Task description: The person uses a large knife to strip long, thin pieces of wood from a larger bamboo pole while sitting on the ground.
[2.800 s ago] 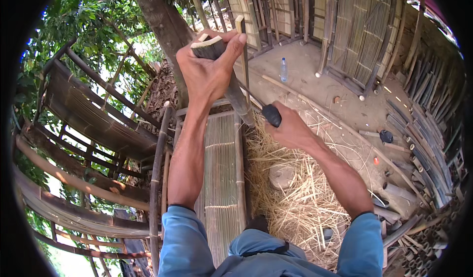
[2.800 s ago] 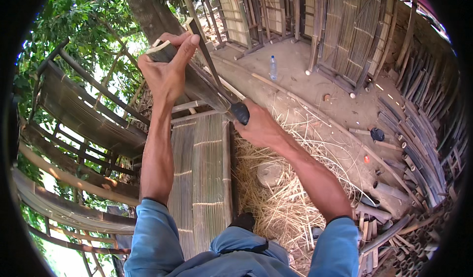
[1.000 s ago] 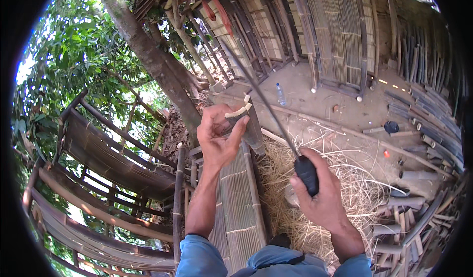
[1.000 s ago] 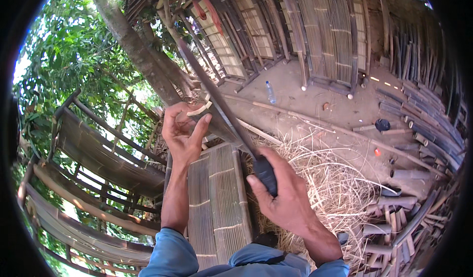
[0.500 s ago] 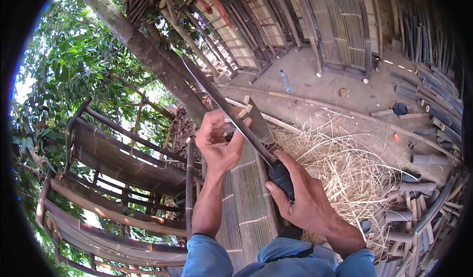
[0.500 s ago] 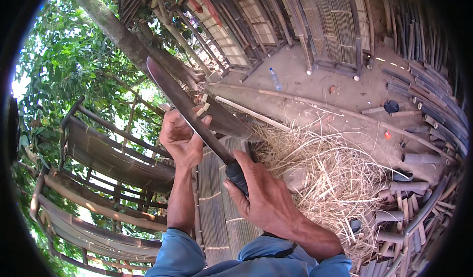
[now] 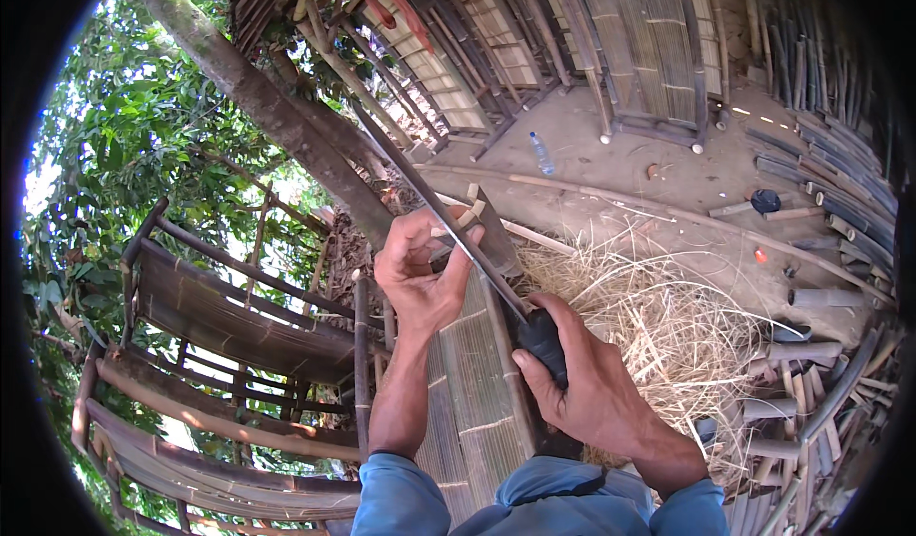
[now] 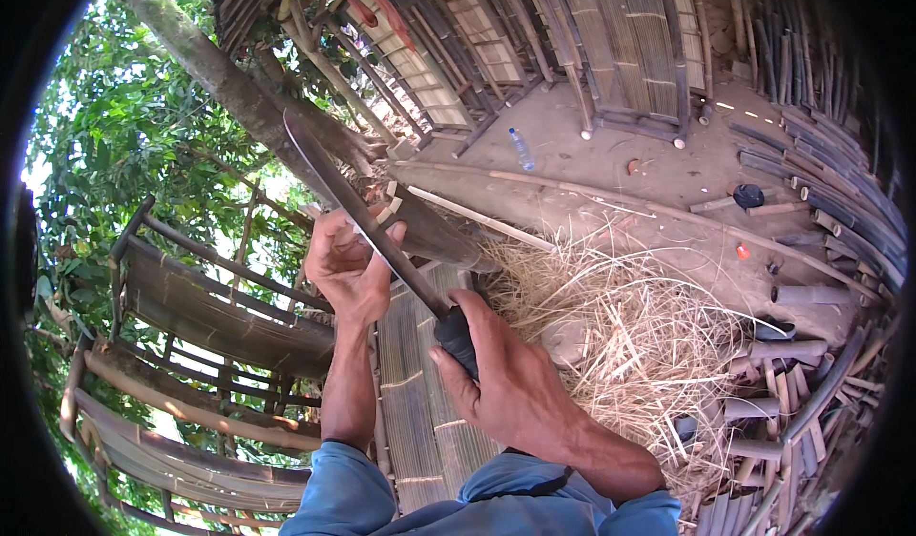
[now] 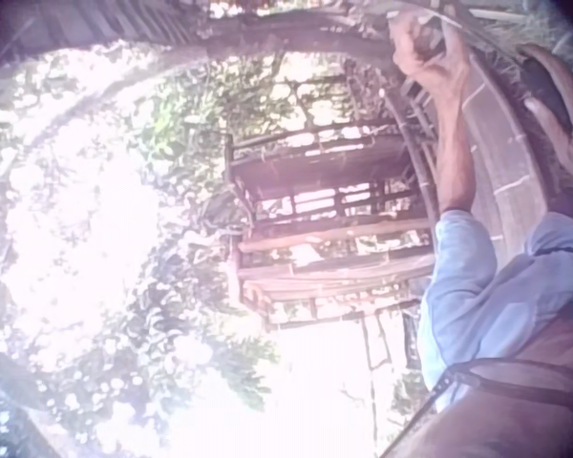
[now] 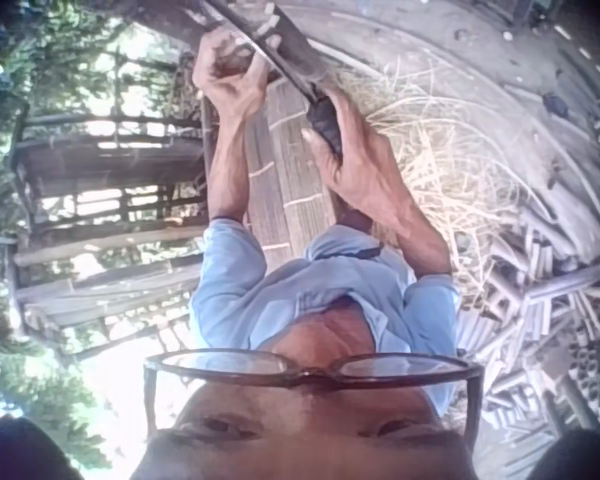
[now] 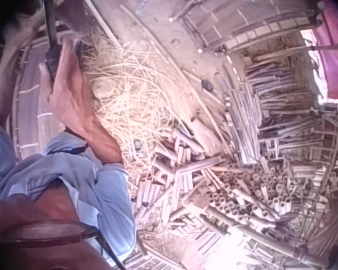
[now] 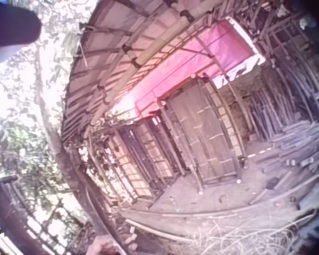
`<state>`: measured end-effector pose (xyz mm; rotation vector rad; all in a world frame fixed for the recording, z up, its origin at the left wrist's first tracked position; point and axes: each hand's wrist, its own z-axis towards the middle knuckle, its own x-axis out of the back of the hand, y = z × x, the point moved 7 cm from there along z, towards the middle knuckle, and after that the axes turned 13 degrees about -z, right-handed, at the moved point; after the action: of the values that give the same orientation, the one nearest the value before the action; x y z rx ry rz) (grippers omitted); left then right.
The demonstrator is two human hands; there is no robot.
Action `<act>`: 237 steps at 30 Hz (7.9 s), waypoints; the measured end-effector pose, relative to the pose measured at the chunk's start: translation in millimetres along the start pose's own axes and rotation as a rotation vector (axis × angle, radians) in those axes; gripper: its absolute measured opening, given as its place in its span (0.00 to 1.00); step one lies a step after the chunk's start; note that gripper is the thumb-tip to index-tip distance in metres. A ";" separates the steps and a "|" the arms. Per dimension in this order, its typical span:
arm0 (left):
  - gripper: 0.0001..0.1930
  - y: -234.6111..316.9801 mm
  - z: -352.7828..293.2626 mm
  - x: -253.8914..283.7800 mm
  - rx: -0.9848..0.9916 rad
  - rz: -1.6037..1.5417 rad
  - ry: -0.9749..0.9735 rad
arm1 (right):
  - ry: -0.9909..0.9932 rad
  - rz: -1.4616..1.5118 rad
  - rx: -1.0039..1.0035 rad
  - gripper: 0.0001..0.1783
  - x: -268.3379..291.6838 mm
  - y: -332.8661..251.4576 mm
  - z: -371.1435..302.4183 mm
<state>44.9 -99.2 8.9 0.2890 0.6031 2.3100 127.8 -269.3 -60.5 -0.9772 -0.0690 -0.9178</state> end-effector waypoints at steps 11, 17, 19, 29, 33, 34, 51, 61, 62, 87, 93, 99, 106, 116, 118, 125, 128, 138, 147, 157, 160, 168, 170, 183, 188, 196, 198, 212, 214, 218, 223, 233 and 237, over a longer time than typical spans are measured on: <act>0.12 98.2 129.3 -24.9 -0.349 0.692 -0.240 | -0.099 -0.006 -0.191 0.21 43.3 7.7 8.0; 0.18 -1.2 157.5 -13.8 -0.112 1.004 -0.438 | -0.124 -0.079 -0.261 0.21 53.1 -3.5 7.6; 0.21 -100.4 115.6 4.9 0.202 1.075 -0.511 | -0.172 -0.129 -0.336 0.21 42.7 0.8 2.2; 0.24 -97.8 5.7 -25.7 0.271 -0.329 -0.408 | -0.433 -0.112 -0.583 0.20 -74.3 125.0 -19.8; 0.20 -49.9 48.9 10.8 0.249 -0.088 -0.217 | -0.425 0.609 -0.617 0.17 -98.2 134.4 24.7; 0.20 -44.1 55.1 13.7 0.253 -0.078 -0.205 | -0.437 0.769 -0.664 0.16 -105.0 133.9 29.1; 0.05 -102.9 79.2 -91.2 0.123 -0.265 -0.405 | -0.281 -0.571 -0.433 0.19 -12.4 158.7 72.2; 0.08 -87.3 82.9 -27.8 -0.452 -0.195 -0.105 | -0.443 0.250 -0.888 0.13 -185.7 265.0 40.0; 0.06 -83.3 79.9 -5.5 -0.406 -0.211 -0.115 | -0.492 0.448 -0.894 0.11 -210.1 250.5 35.4; 0.08 -55.7 75.7 73.4 -0.129 -0.123 0.132 | -0.614 -0.180 -0.528 0.22 -181.9 228.2 93.1; 0.12 -42.6 82.5 89.1 -0.247 0.015 0.087 | -0.417 -0.483 -0.321 0.23 -200.0 187.0 95.3; 0.15 -31.4 86.1 107.0 -0.196 0.010 0.149 | -0.416 -0.201 -0.414 0.24 -228.7 211.6 88.2; 0.11 -40.3 77.7 104.8 -0.085 0.030 0.108 | -0.423 -0.197 -0.418 0.27 -217.9 187.3 68.8; 0.12 -34.9 47.4 47.1 -0.144 -0.155 -0.030 | -0.571 -0.393 -0.299 0.28 -173.1 198.5 58.8; 0.11 -34.2 32.7 28.6 -0.233 -0.143 -0.121 | -0.548 -0.296 -0.134 0.27 -159.4 184.4 61.2; 0.06 -27.2 -14.9 -26.0 -0.202 -0.244 -0.154 | -0.894 -0.462 -0.413 0.24 -98.5 143.0 28.0; 0.05 -19.5 -10.6 -24.1 -0.343 -0.063 -0.153 | -0.899 -0.528 -0.479 0.23 -54.6 125.2 23.4; 0.05 -38.2 20.3 21.6 -0.299 -0.066 -0.002 | -0.288 -0.286 -0.435 0.20 -108.3 157.7 -1.7; 0.11 -31.5 60.1 88.8 -0.316 0.124 0.118 | -0.196 -0.253 -0.169 0.21 -209.3 172.5 111.7; 0.17 -33.9 60.1 107.6 -0.402 0.130 0.068 | -0.346 -0.440 -0.262 0.22 -316.1 291.8 95.2; 0.18 -31.9 71.5 118.7 -0.260 0.054 0.155 | -0.899 0.210 -0.613 0.22 -330.3 296.6 110.3; 0.13 -31.3 66.6 112.5 -0.413 0.089 0.171 | -0.660 -0.014 -0.608 0.18 -324.9 288.8 106.2; 0.16 -25.4 65.2 106.4 -0.506 0.167 0.129 | -0.611 -0.156 -0.497 0.19 -321.9 296.3 113.8; 0.11 -50.1 46.9 73.0 -0.513 0.338 0.174 | -0.570 0.128 -0.633 0.24 -280.8 306.1 110.5; 0.11 -56.8 49.2 104.6 -0.481 0.233 0.349 | -0.662 0.332 -0.712 0.22 -242.3 246.8 94.5; 0.12 -34.7 64.7 170.8 -0.296 -0.013 0.494 | -0.597 0.289 -0.658 0.15 -85.9 177.7 10.1; 0.14 -41.1 61.1 135.5 -0.193 -0.101 0.301 | -0.399 0.217 -0.668 0.17 -67.3 169.9 4.8; 0.17 -38.2 -29.6 -9.0 0.393 -0.592 -0.262 | -0.012 0.536 -0.062 0.33 -41.8 105.1 79.2; 0.18 -34.8 -34.6 4.6 0.421 -0.492 -0.156 | 0.011 0.502 -0.062 0.33 -50.5 105.2 81.3; 0.16 3.6 -26.5 25.3 0.084 -0.093 -0.206 | 0.066 0.450 0.015 0.31 -58.8 90.6 89.9; 0.12 23.0 -23.0 19.7 0.074 0.032 -0.111 | 0.052 0.475 -0.004 0.33 -57.0 89.1 97.6; 0.14 0.9 -36.0 -20.3 0.055 0.132 -0.381 | 0.198 0.005 -0.205 0.32 -1.4 69.7 23.9; 0.15 -13.6 -26.0 -42.7 0.084 -0.039 -0.217 | 0.443 -0.185 -0.221 0.34 42.9 54.8 -29.1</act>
<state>73.8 -129.2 -21.8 0.5547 0.5907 2.1826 183.4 -305.5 -96.4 -0.9597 0.3279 -1.3157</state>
